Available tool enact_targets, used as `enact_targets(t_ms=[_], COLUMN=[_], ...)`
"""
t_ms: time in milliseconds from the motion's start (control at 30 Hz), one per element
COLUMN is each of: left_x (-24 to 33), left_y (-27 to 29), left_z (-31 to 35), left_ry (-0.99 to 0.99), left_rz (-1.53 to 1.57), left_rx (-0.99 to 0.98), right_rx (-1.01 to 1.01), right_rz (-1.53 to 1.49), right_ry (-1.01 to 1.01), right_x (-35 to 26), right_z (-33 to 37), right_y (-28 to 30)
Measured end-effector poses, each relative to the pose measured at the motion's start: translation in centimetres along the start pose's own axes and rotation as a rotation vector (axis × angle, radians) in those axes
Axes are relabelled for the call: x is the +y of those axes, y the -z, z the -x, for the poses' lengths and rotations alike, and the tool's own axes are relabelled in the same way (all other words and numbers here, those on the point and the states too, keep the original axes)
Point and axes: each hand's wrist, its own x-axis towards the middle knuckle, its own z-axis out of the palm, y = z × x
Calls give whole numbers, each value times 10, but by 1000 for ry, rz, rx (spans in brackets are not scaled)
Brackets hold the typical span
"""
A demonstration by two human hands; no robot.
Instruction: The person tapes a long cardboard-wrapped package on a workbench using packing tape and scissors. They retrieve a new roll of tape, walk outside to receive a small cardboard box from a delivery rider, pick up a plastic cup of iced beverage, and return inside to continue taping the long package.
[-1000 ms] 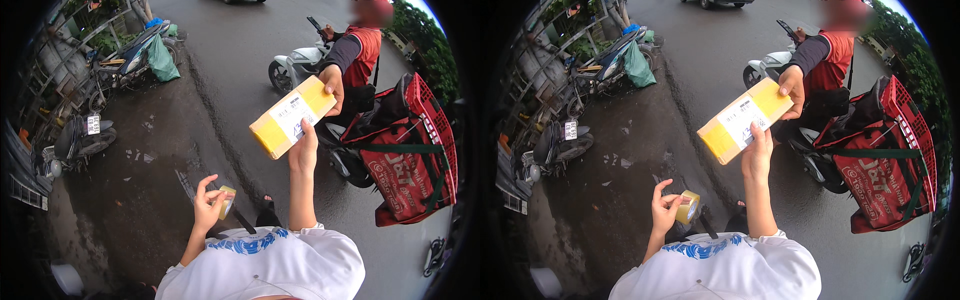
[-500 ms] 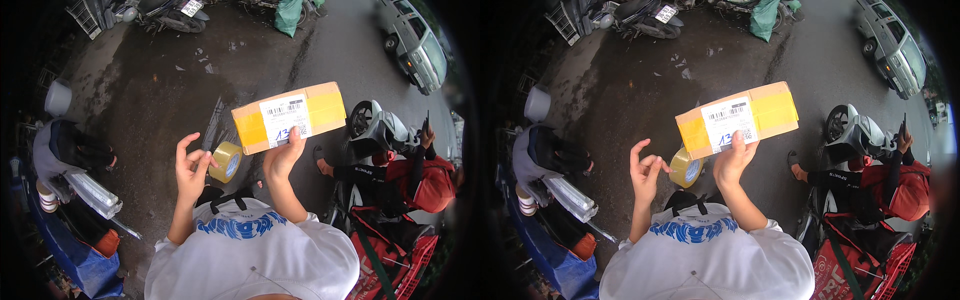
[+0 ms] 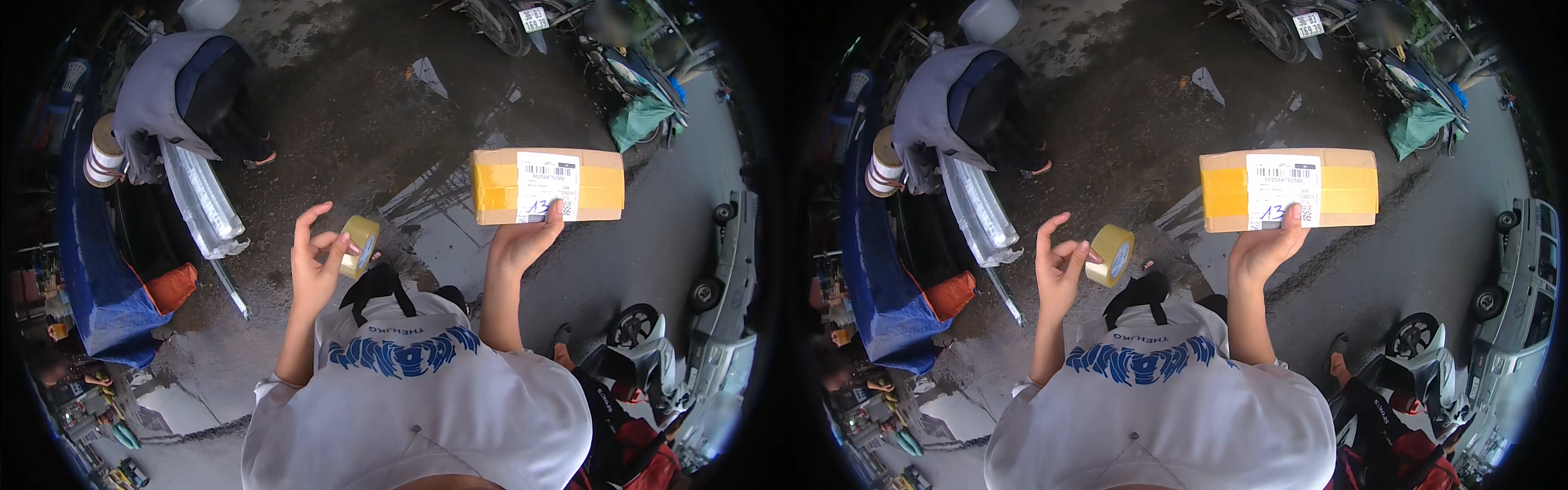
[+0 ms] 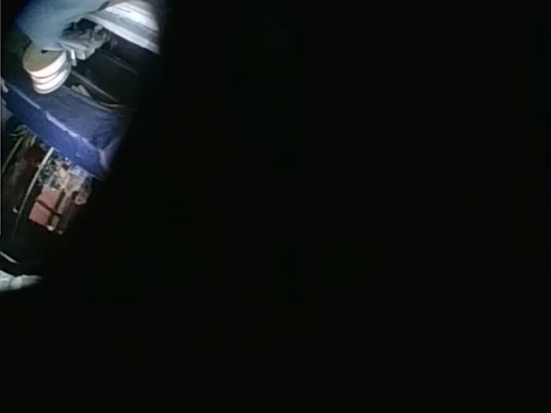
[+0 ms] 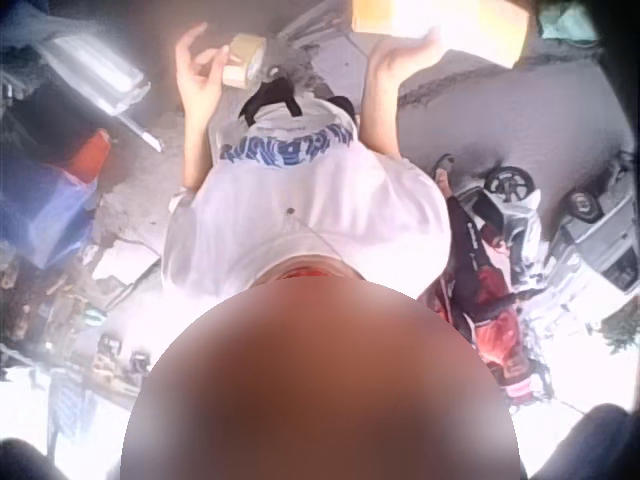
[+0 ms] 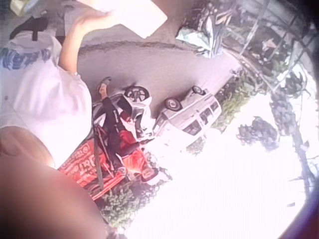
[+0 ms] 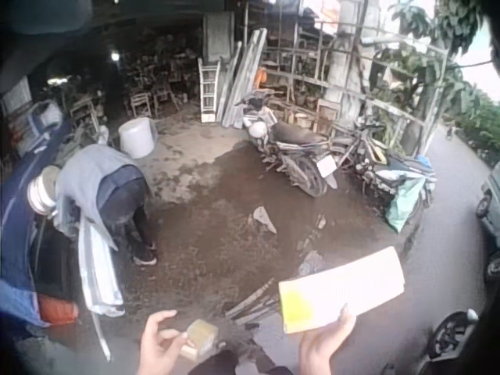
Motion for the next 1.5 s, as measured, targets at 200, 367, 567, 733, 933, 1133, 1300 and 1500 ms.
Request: enact_targets(t_ms=[200, 367, 567, 733, 933, 1133, 1300, 1500], left_x=[-16, -36, -70, -76, -71, -72, -87, -69], left_y=[90, 118, 125, 107, 102, 125, 164, 225], left_z=[-78, -172, -325, -486, -668, -851, -986, -1106], left_ry=[30, -32, -59, 60, -67, -143, -55, 47], left_rz=[7, -7, 207, 318, 380, 386, 418, 196], left_rx=[247, 381, 317, 97, 93, 200, 375, 611], right_rx=[5, -24, -67, -19, -247, -228, -493, -624], right_rz=[76, 103, 75, -53, -66, -113, -47, 152], right_ry=[-42, -75, 14, -85, -380, -455, -627, -769], right_x=[61, 141, 253, 337, 423, 542, 679, 810], right_z=[-49, -95, -189, -288, -359, -426, -499, -562], right_y=[-85, -128, -202, -316, -435, -525, -638, -785])
